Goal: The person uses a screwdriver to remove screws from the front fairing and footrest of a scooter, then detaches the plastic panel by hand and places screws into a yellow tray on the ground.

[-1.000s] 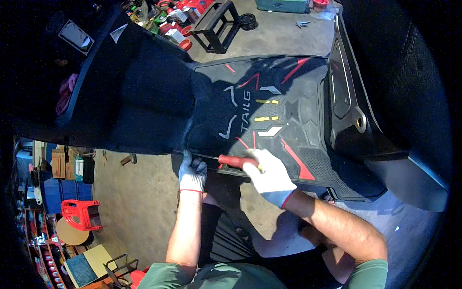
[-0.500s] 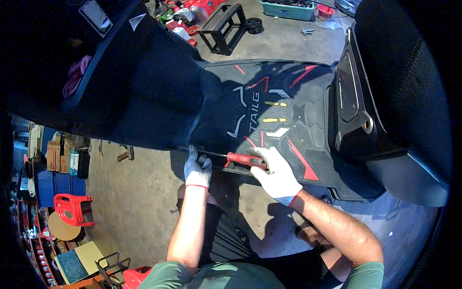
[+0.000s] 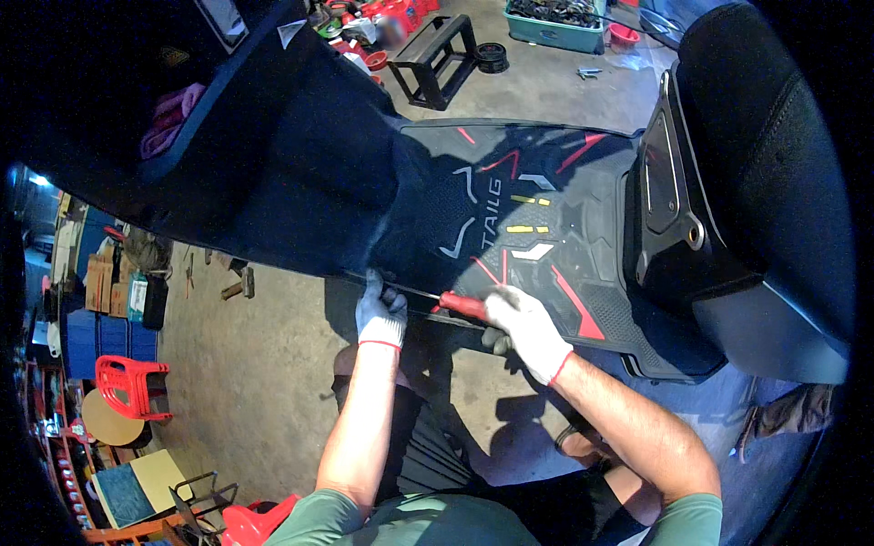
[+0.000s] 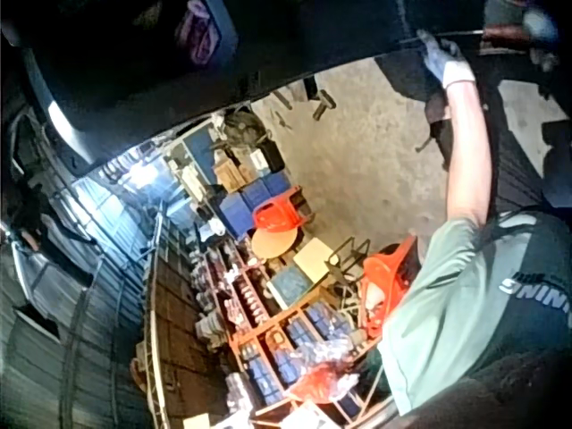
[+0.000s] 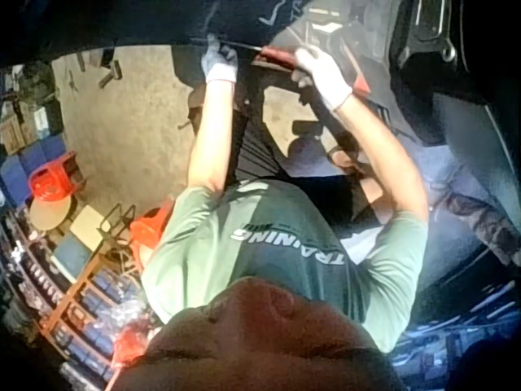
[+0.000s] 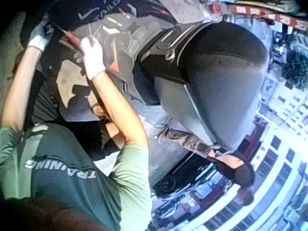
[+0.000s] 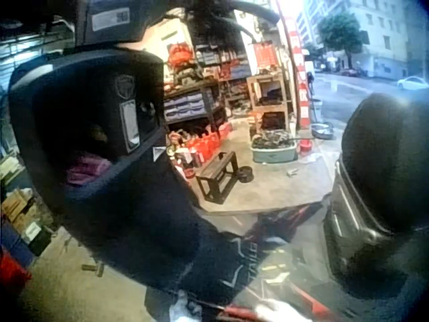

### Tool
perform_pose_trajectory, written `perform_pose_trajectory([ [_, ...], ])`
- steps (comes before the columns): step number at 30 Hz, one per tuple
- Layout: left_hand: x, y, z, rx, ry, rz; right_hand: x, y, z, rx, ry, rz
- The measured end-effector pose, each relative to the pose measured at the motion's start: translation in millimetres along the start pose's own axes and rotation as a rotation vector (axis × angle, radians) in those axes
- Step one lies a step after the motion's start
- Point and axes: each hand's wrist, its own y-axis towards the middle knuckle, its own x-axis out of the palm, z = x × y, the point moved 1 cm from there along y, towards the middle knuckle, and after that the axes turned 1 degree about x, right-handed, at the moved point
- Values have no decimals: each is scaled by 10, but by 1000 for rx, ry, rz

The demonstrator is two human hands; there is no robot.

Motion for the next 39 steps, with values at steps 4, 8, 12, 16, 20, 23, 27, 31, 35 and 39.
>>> perform_pose_trajectory([
  [4, 14, 2, 14, 11, -8, 21, -29, -28, -74, 295, 228, -38],
  [8, -42, 47, -7, 2, -27, -34, -11, -44, -118, 392, 296, -36],
  [12, -21, 51, -12, 9, -36, -28, 15, -29, -210, -234, -446, 55],
  [16, -37, 62, -3, -3, -45, -71, -34, 7, -63, 538, 410, 9],
  [20, -28, 49, -15, 2, -45, -22, 13, -31, -160, 48, -61, -17],
  [23, -46, 69, -44, -12, -78, -45, 15, -67, -198, 310, 134, 9],
  [27, -123, 136, -54, 8, -122, -65, -49, -29, -109, 534, 497, -62],
  [31, -90, 101, -49, 1, -105, -56, 40, -63, -190, 160, -49, -10],
  [35, -74, 82, -30, 25, -106, -44, -42, 10, -121, 477, 376, -20],
  [39, -35, 53, -25, 28, -120, -76, -53, 28, -30, -158, -282, -86],
])
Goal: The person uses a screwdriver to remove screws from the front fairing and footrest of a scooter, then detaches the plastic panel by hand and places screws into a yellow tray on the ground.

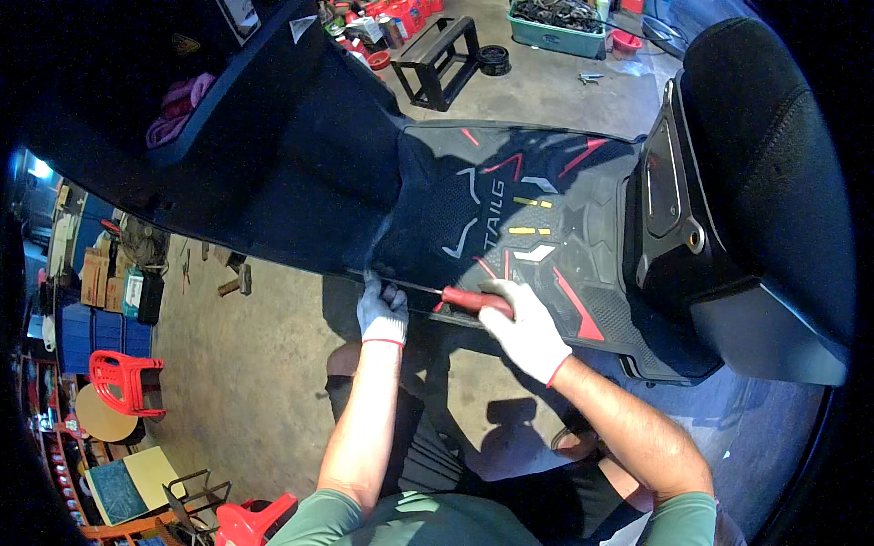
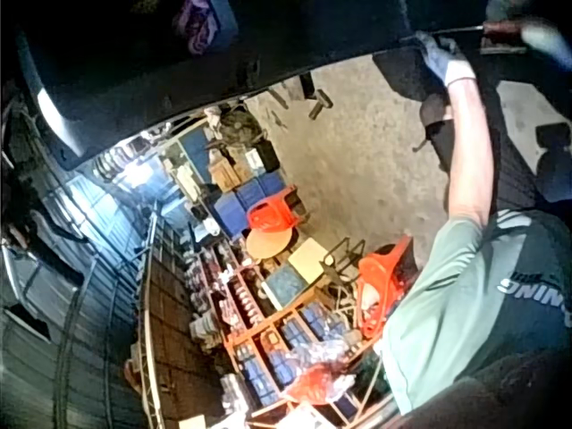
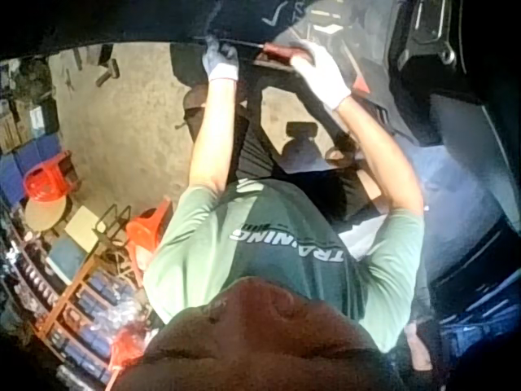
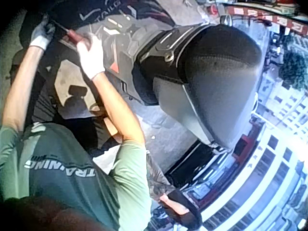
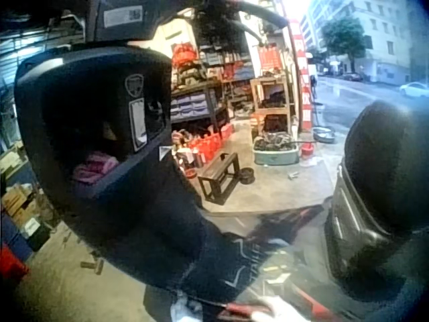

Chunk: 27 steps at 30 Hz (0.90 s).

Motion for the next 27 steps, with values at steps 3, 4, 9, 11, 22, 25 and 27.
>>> perform_pose_trajectory([
  [3, 13, -15, 4, 1, 3, 15, -19, 8, -118, -225, -328, 143],
  [4, -16, 4, 3, -1, 2, 25, 4, 11, -167, 71, -66, 65],
  [9, -27, 44, -1, -4, 16, 35, -22, 34, -159, 405, 312, -52],
  [11, -30, 6, 10, 0, 25, 108, -25, -15, -350, -165, -518, 35],
  [22, -459, -239, 187, -115, -15, -20, -68, 114, -355, 500, 206, -70],
  [25, -682, -299, 311, -97, 54, -160, -41, 68, -435, -231, -599, 53],
  [27, -725, -409, 369, -76, 152, -202, -29, 56, -481, -275, -636, 33],
])
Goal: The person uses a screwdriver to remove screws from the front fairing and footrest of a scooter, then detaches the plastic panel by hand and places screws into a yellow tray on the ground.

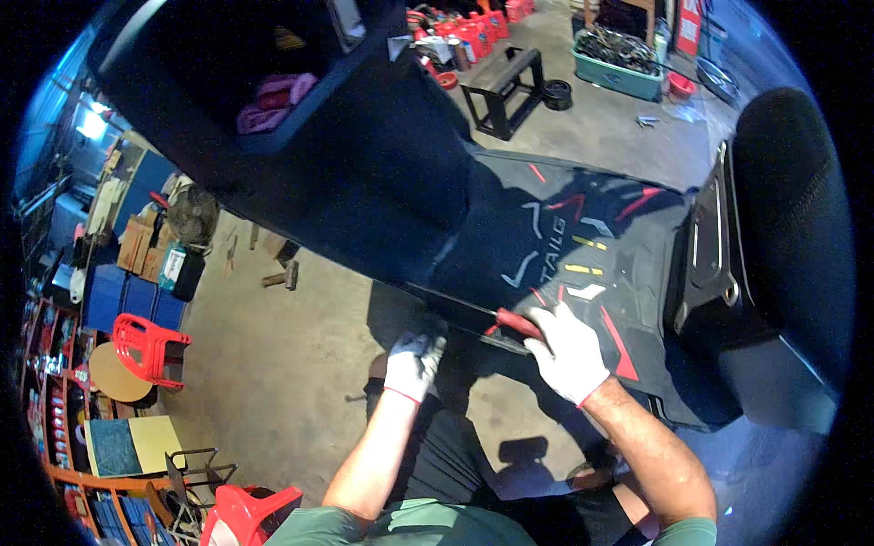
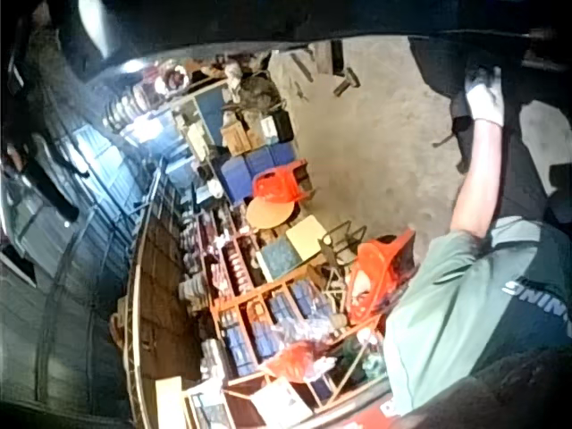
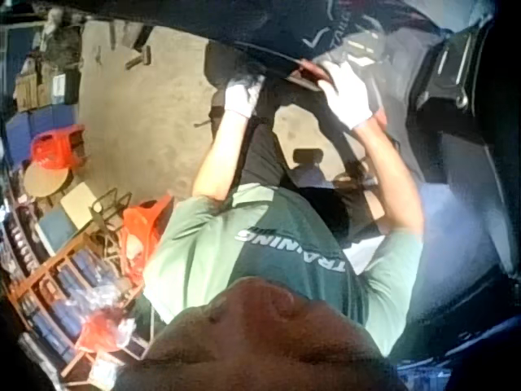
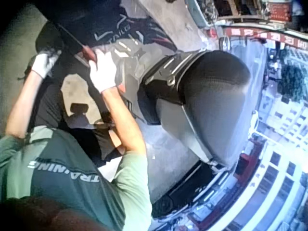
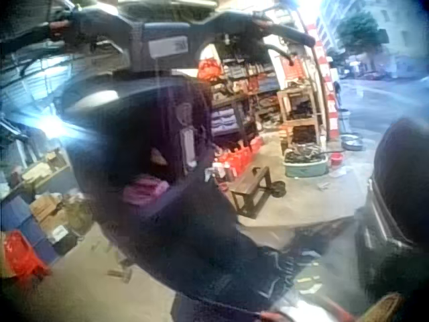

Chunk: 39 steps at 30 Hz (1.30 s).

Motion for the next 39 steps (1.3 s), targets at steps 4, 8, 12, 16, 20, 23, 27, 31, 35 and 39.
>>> perform_pose_trajectory([
  [4, 147, -150, 73, -91, 43, 68, 238, 3, 273, 363, 546, 10],
  [8, 121, -181, 122, -80, 113, 72, 137, 39, 260, 688, 840, -198],
  [12, 84, -165, 162, -34, 181, 100, -19, 49, -62, 79, 38, -31],
  [16, -125, -43, 141, 91, 133, 93, 150, 16, 166, 375, 484, -131],
  [20, -189, -27, 143, 95, 132, 100, 153, 31, 193, 904, 1213, -219],
  [23, -77, -78, 181, 81, 118, 102, 170, 24, 235, 723, 1004, -231],
  [27, -146, -46, 184, 52, 97, 118, 119, -55, 189, 0, -17, 34],
  [31, -97, -63, 173, 45, 110, 136, 193, -26, 260, 895, 1204, -120],
  [35, -185, -14, 170, 83, 38, 139, 215, -13, 211, 659, 954, -154],
  [39, -327, 40, 213, 61, -96, -5, 132, -61, 157, 41, 132, 82],
])
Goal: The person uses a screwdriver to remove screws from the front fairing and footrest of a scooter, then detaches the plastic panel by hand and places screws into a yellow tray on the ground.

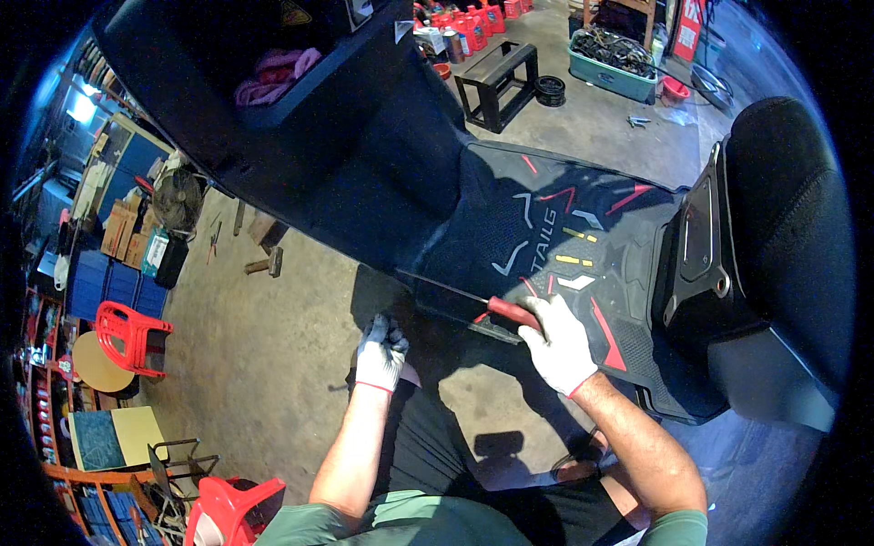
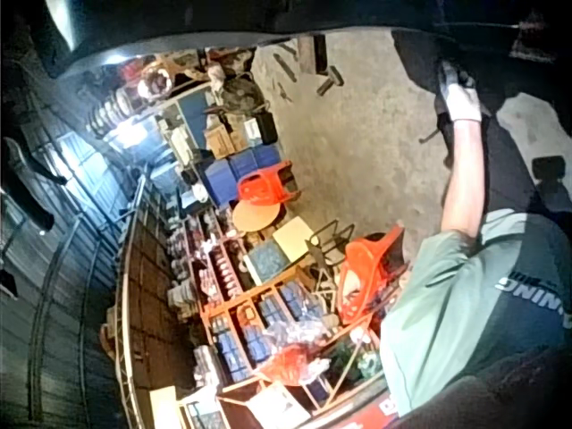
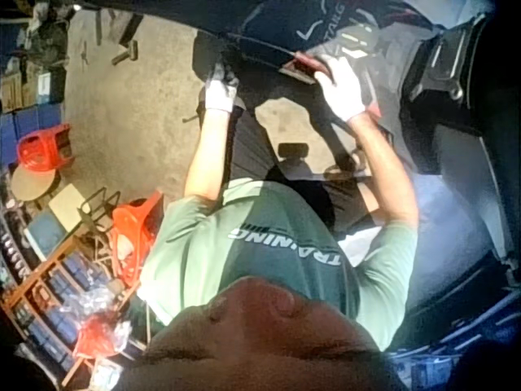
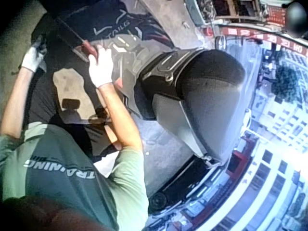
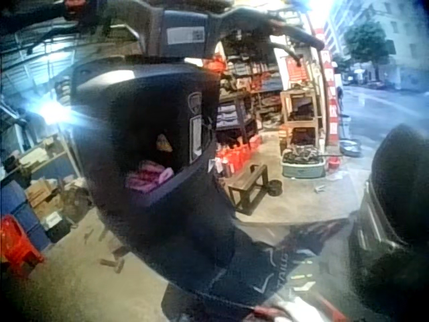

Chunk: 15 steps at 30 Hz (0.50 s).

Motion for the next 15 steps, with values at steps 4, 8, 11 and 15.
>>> perform_pose_trajectory([
  [4, 133, -71, 14, -46, -21, 115, 34, 34, 60, 854, 994, -180],
  [8, 86, -79, 19, -39, -8, 74, 17, 50, -56, 553, 561, -265],
  [11, 137, -97, 30, -26, 7, 33, -93, 33, -188, 28, -66, -128],
  [15, 170, -100, 34, -19, 25, 15, 48, 30, 39, 813, 978, -273],
])
